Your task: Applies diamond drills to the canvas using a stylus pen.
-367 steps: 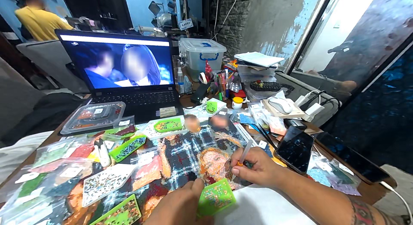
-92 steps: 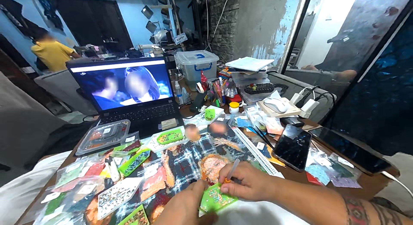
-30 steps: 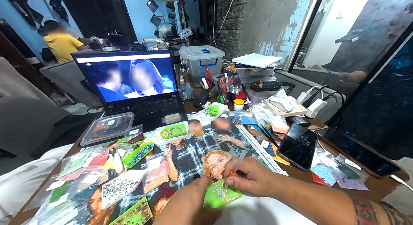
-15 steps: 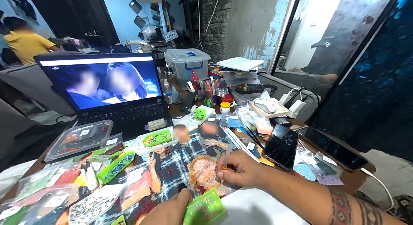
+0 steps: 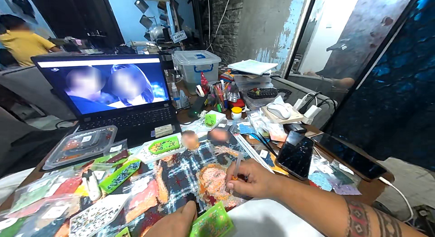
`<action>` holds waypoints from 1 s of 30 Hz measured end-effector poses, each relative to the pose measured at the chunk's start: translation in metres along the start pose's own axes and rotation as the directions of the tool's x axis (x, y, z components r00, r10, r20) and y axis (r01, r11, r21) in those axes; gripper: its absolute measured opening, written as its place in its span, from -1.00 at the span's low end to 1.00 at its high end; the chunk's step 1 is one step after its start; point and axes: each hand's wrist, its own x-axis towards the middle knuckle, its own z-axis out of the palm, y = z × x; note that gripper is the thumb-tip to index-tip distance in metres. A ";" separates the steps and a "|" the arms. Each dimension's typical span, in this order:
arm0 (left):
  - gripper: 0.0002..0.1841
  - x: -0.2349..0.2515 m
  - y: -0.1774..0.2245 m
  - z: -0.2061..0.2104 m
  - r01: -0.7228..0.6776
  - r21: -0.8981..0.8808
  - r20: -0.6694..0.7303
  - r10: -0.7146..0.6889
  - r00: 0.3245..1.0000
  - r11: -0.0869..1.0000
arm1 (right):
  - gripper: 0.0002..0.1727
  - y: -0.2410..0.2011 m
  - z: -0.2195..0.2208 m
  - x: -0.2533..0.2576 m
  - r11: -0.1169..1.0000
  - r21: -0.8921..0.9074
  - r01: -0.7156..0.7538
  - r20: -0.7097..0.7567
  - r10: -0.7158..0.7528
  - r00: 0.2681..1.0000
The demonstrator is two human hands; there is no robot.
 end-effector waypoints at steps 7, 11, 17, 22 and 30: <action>-0.38 0.000 0.000 0.000 0.005 -0.009 0.012 -0.005 1.000 1.000 | -0.72 0.000 0.002 0.000 1.000 0.024 0.017 0.004 -0.017 1.000; -0.38 -0.002 -0.001 -0.001 0.001 -0.013 0.008 -0.001 1.000 1.000 | -0.72 -0.002 0.004 0.000 0.999 0.027 0.018 0.018 -0.019 1.000; -0.39 -0.004 0.000 -0.001 0.001 -0.011 0.017 -0.001 1.000 1.000 | -0.72 -0.001 0.007 0.000 0.999 0.032 0.022 0.019 -0.023 1.000; -0.40 -0.003 0.000 -0.003 -0.005 -0.004 0.030 0.005 1.000 1.000 | -0.71 0.000 0.007 0.001 1.000 0.028 0.014 0.021 -0.015 1.000; -0.40 -0.003 0.002 -0.003 0.007 0.006 0.043 -0.007 0.999 1.000 | -0.72 0.000 0.009 0.001 1.000 0.028 0.009 0.024 -0.010 1.000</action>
